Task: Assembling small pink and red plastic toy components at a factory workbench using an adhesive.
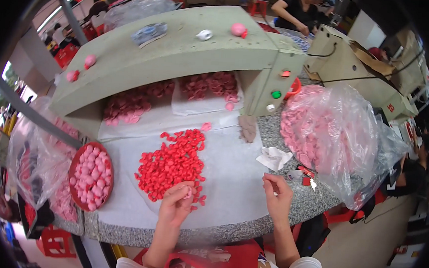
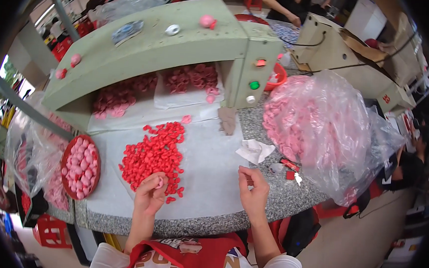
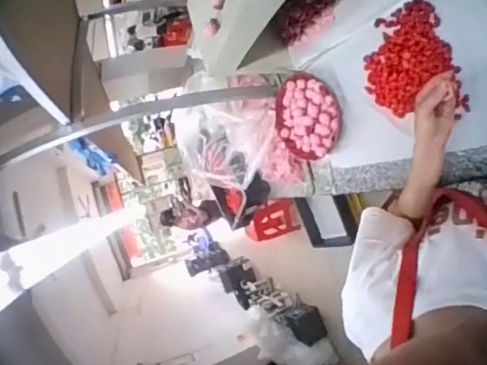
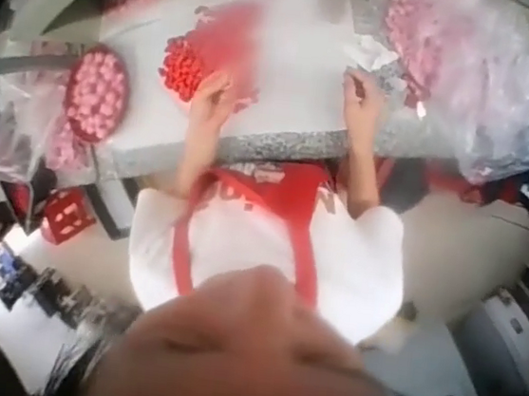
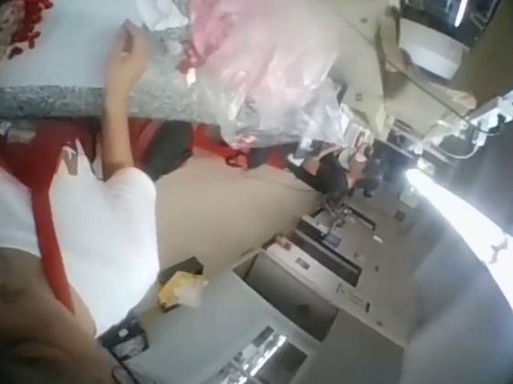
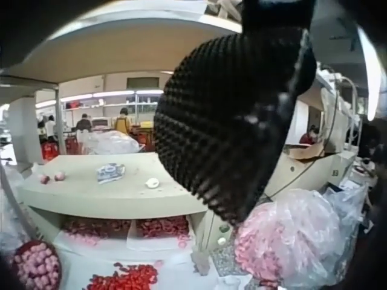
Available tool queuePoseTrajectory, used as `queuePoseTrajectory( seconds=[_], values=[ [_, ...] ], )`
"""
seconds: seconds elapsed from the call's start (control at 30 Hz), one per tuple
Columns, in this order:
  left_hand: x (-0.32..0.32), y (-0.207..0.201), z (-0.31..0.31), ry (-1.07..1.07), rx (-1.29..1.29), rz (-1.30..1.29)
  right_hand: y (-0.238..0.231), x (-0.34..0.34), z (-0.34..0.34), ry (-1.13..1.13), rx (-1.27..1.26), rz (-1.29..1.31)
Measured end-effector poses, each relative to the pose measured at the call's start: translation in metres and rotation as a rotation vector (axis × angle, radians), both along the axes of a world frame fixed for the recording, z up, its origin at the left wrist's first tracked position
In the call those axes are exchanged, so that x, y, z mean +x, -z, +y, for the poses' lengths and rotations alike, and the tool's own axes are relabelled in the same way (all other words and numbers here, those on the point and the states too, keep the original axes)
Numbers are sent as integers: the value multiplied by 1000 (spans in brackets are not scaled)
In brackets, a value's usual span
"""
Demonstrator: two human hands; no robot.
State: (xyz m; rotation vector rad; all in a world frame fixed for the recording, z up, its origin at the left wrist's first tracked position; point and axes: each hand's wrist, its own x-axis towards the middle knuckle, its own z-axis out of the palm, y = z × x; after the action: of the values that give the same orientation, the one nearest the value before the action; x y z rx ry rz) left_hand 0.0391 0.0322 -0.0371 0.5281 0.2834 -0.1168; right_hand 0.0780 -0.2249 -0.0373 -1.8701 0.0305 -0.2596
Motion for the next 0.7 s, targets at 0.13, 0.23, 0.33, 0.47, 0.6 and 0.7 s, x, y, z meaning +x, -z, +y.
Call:
queuePoseTrajectory(
  seconds=[0.13,0.23,0.33,0.47,0.6,0.7],
  values=[
    [-17,-16,-8,-73,73,52,-2,3,35,-250,-93,-31],
    [-27,-18,3,-171,100,128,9,6,65,-419,-179,-11],
    [-41,-17,17,-136,16,28,24,25,89,-472,-266,-70],
    [-45,-29,13,-129,-82,45,34,60,113,-490,-355,-139],
    [-49,-26,13,-64,-118,-82,36,68,122,-596,-607,-280],
    [-46,-25,11,2,-91,-121,37,68,116,-568,-571,-226]
  ],
)
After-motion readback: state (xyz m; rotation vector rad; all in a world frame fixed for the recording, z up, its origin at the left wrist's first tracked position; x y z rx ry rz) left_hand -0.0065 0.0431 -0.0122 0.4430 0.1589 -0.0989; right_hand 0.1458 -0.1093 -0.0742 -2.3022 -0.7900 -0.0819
